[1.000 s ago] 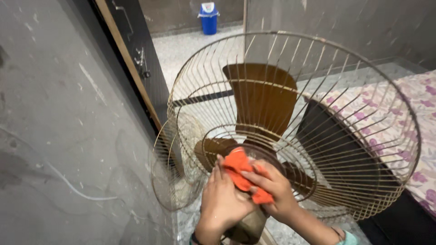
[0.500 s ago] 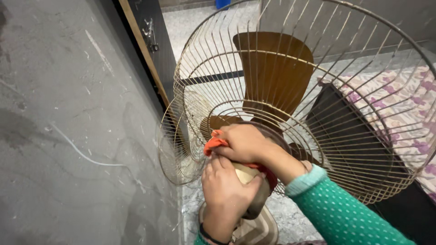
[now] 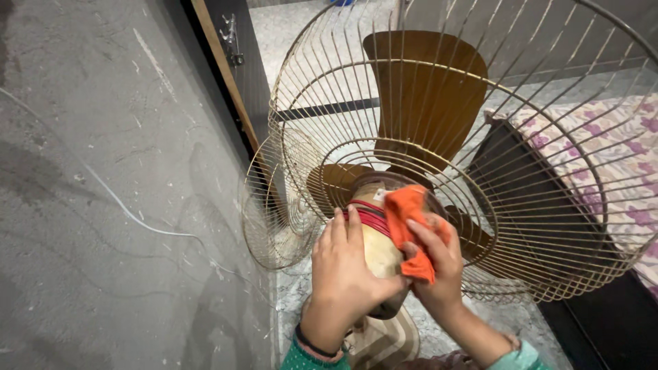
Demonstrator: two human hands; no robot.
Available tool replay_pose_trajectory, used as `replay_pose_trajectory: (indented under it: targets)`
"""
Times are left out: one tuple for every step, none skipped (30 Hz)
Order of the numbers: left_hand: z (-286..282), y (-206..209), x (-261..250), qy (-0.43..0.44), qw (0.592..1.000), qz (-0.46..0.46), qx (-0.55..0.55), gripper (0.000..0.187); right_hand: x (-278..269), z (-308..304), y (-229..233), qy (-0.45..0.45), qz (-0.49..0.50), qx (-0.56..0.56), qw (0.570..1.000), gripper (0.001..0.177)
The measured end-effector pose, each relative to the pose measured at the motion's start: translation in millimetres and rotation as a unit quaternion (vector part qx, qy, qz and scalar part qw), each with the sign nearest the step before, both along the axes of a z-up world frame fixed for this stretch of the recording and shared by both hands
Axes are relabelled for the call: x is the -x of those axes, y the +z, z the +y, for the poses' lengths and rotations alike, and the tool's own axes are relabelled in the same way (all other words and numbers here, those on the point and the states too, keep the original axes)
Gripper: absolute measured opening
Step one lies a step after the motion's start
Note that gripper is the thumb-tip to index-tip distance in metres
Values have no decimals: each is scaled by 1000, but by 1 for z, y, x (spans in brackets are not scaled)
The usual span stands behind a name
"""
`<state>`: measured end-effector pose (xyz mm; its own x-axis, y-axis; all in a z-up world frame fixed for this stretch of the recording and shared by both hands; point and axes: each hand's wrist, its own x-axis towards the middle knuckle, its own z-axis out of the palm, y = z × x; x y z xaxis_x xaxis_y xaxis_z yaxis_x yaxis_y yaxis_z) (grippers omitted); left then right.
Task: The person wipes the base of a standing fan with an orange cloth, then proceeds to clean the fan's motor housing, blades, and wire cage. The person rotates the fan head to access different areas while wiping with the cloth.
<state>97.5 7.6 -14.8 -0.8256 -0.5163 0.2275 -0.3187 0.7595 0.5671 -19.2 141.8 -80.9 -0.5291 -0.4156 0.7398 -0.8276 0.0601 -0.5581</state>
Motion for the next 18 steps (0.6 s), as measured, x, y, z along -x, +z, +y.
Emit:
replay_pose_trajectory:
  targets:
    - [-2,1,0,-8,1000,-13,-7,134,-6,4,-9,-30,-6,-1,1000,41]
    - [-9,2,1,-37,999,-18,-7,135,-11,7,-17,-59,-12,-2,998,45]
    - [-17,2,1,-67,997,-22,-9,136,-15,10,-24,-62,-51,4,997,49]
    - [-26,0,1,-96,995,-27,-10,137,-20,11,-29,-65,-89,11,994,53]
    - [-36,-4,1,-109,993,7,-50,132,-23,11,-34,-66,-129,15,989,57]
    - [-46,-9,3,-122,988,41,-89,128,-25,10,-38,-57,-165,37,984,59]
    - [-54,-14,4,-132,980,74,-127,123,-26,6,-41,-47,-200,60,977,61]
    - [-56,-21,3,-131,979,84,-134,120,-24,3,-42,-36,-235,83,968,62]
    - [-58,-27,4,-130,977,95,-138,117,-20,-2,-43,-56,-255,100,960,62]
    - [-60,-31,5,-130,976,106,-142,114,-16,-8,-43,-77,-275,117,951,62]
    - [-62,-35,5,-140,974,102,-148,114,-13,-14,-44,-99,-295,134,941,62]
    - [-65,-39,6,-150,972,98,-155,113,-11,-17,-45,-117,-282,127,944,61]
    - [-69,-41,6,-162,969,95,-160,113,-8,-20,-46,-136,-269,121,946,60]
    - [-72,-42,7,-180,962,118,-166,110,-6,-23,-48,-154,-255,115,948,59]
    - [-74,-44,7,-195,955,140,-173,107,-3,-23,-50,-144,-267,126,945,58]
    - [-76,-45,6,-211,947,162,-180,105,1,-23,-52,-134,-278,136,941,56]
    - [-79,-47,5,-214,938,177,-205,102,4,-23,-55,-123,-290,146,938,55]
    - [-81,-50,3,-217,929,192,-231,99,7,-21,-57,-119,-297,138,937,52]
